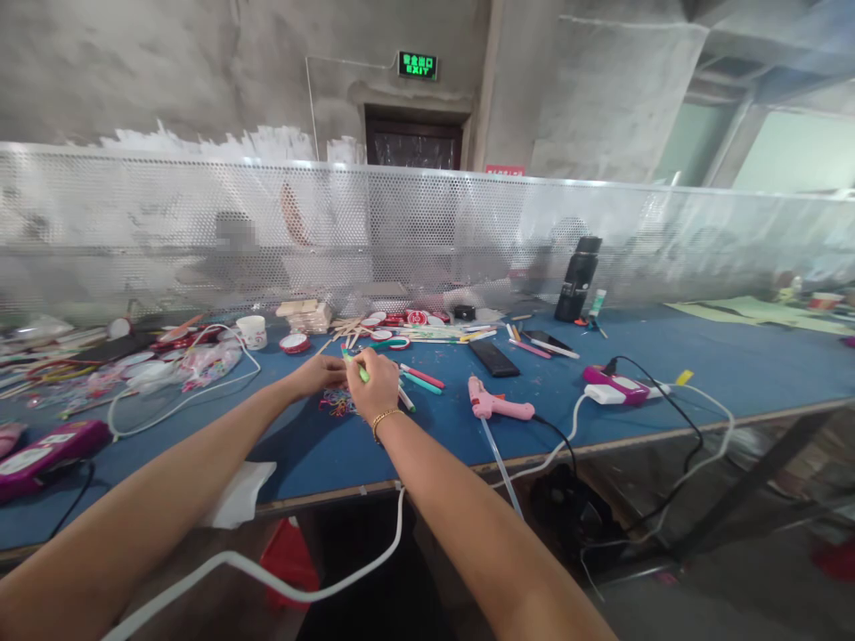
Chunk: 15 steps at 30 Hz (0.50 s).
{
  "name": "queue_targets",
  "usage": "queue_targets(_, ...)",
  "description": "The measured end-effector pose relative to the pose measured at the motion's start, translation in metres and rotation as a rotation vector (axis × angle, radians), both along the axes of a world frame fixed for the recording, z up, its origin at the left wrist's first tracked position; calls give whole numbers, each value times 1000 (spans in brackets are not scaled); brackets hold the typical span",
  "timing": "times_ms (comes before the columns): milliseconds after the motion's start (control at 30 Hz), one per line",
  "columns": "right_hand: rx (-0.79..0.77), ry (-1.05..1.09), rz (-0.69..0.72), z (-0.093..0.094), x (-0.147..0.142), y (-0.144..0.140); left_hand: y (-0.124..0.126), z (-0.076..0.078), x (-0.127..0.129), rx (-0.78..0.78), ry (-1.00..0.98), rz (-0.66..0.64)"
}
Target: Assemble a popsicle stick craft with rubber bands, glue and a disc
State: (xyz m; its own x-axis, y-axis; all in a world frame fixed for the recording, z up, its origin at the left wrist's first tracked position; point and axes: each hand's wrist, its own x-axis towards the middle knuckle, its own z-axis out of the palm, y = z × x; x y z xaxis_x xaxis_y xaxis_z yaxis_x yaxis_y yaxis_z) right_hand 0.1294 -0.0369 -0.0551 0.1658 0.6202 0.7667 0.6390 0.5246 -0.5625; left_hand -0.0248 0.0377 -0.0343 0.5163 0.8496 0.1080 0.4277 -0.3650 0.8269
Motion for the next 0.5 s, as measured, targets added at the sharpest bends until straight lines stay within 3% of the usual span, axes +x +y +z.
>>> queue_targets(500, 30, -9, 15, 0, 0, 1, -1, 1, 0, -15, -24, -14)
